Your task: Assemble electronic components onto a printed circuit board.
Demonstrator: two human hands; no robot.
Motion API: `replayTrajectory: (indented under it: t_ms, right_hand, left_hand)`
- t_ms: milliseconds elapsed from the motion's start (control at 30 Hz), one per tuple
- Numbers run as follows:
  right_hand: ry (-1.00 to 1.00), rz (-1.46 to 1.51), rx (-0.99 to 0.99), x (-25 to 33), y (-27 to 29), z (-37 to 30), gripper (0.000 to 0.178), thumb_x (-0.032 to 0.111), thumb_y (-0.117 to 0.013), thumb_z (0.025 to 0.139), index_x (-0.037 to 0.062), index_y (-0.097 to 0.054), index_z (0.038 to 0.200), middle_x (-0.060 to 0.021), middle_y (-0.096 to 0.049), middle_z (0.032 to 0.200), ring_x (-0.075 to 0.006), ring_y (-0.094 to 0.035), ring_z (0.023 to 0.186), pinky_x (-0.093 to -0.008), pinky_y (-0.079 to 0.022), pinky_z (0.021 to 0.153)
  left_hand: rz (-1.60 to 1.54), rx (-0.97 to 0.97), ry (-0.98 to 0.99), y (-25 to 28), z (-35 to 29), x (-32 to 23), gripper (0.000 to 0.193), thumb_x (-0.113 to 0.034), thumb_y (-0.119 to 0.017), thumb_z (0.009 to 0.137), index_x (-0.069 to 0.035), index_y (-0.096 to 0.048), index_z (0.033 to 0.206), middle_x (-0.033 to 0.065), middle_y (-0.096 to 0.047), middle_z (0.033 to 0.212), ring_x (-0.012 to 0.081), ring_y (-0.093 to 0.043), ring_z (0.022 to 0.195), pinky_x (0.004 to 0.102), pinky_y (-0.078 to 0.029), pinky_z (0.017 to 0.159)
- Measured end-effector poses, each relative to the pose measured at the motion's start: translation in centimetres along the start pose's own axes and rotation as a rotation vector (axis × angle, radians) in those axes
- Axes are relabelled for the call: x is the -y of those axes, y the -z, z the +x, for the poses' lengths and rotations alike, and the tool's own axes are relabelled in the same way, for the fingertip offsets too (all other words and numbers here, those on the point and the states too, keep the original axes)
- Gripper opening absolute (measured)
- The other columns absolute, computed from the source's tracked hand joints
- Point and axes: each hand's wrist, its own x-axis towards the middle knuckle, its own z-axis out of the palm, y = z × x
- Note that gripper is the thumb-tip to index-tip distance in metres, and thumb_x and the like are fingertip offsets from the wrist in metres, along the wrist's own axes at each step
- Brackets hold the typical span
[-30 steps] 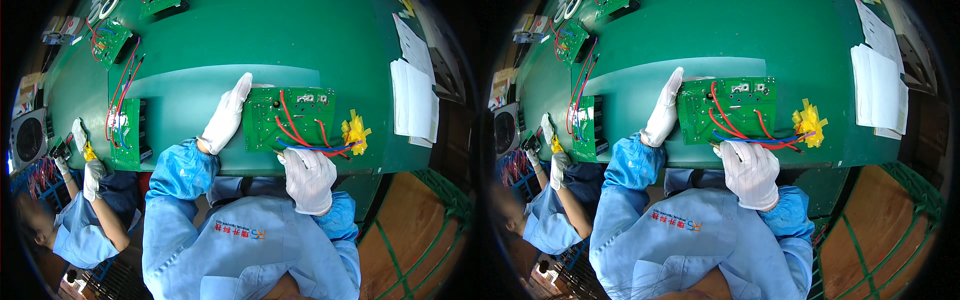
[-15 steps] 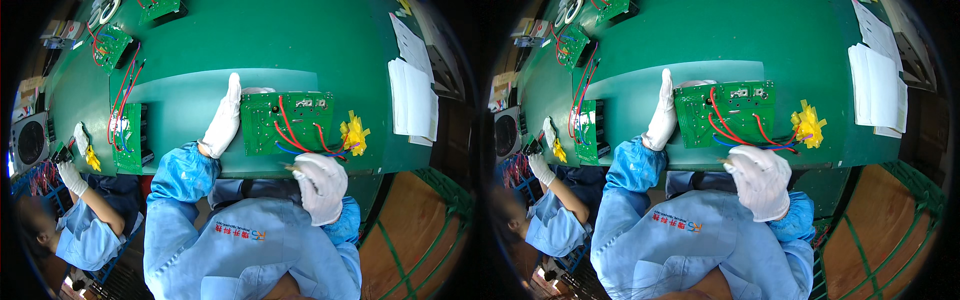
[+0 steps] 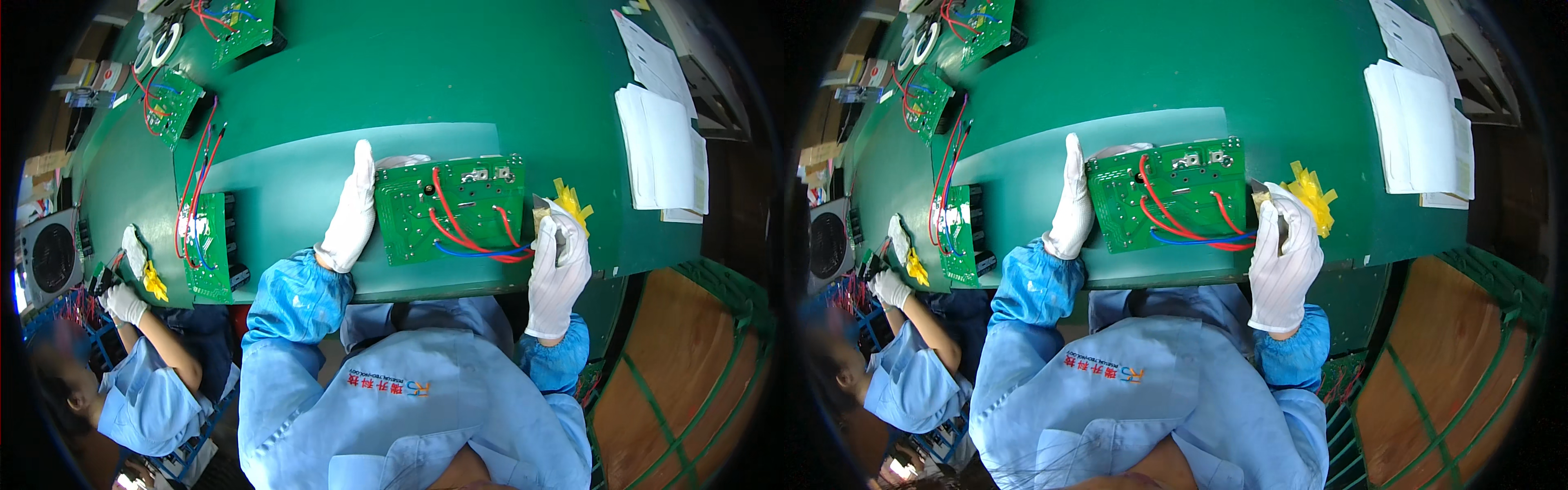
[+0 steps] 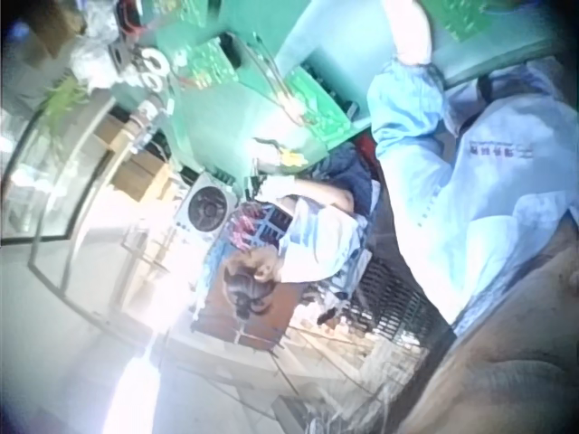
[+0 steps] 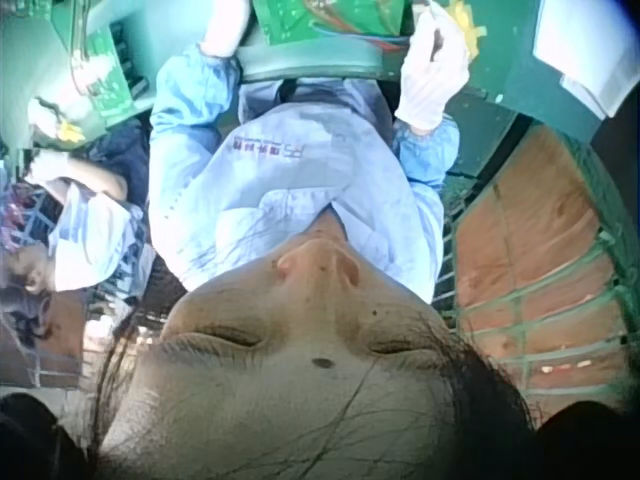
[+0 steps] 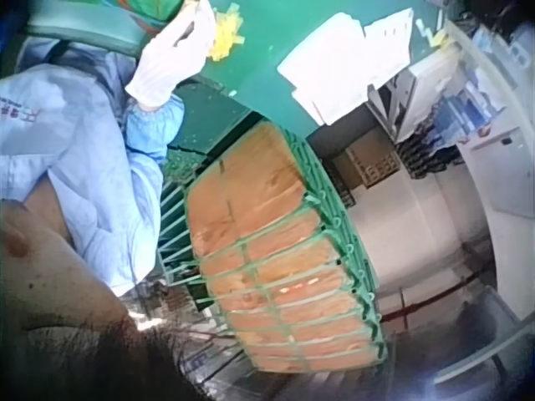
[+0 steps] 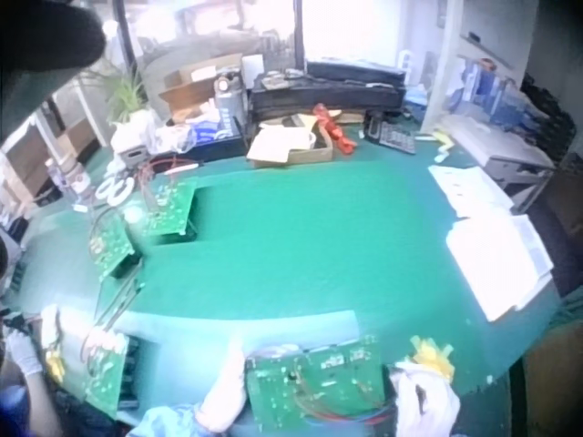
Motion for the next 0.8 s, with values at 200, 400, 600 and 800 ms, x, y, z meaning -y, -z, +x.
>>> replayTrajectory:
  t_ms: [200, 400, 600, 800]
  right_hand:
    - [-0.107, 0.121, 0.079, -0.6, -0.7, -1.0, 0.011, 0.010, -0.064, 0.099, -0.0003, -0.064, 0.103, -0.0135, -0.069, 0.095, -0.0283, -0.068, 0.078, -0.0362, -0.054, 0.072]
    - [-0.159, 0.212, 0.097, 0.1, -0.9, -2.3, 0.011, 0.010, -0.065, 0.098, -0.0009, -0.064, 0.101, -0.0124, -0.070, 0.093, -0.0259, -0.068, 0.076, -0.0341, -0.053, 0.070]
    - [-0.200, 0.375, 0.149, 1.1, -0.6, -3.4, 0.010, 0.007, -0.066, 0.097, -0.0006, -0.063, 0.104, -0.0077, -0.069, 0.084, -0.0124, -0.064, 0.059, -0.0277, -0.051, 0.058]
    - [-0.195, 0.328, 0.160, 0.6, -0.7, -3.8, 0.012, 0.008, -0.067, 0.096, 0.0005, -0.064, 0.105, -0.0084, -0.071, 0.088, -0.0179, -0.067, 0.064, -0.0309, -0.051, 0.062]
  left_hand:
    - [0.129, -0.038, -0.049, 0.8, 0.3, 0.6, 0.092, -0.077, -0.026, 0.099, 0.002, -0.066, 0.126, 0.0132, -0.068, 0.127, 0.0227, -0.063, 0.117, 0.0346, -0.042, 0.110]
    - [-0.025, -0.069, -0.027, 0.1, 0.0, 0.2, 0.086, -0.071, -0.030, 0.102, 0.003, -0.068, 0.121, 0.0144, -0.069, 0.124, 0.0230, -0.065, 0.113, 0.0350, -0.047, 0.106]
    - [-0.071, -0.036, -0.049, 1.4, 0.3, 0.1, 0.085, -0.071, -0.031, 0.101, 0.004, -0.069, 0.117, 0.0172, -0.068, 0.126, 0.0267, -0.066, 0.114, 0.0393, -0.050, 0.106]
    - [-0.048, -0.051, -0.016, 0.6, 0.1, -1.1, 0.083, -0.069, -0.031, 0.103, 0.004, -0.069, 0.114, 0.0186, -0.069, 0.125, 0.0277, -0.067, 0.113, 0.0397, -0.050, 0.106]
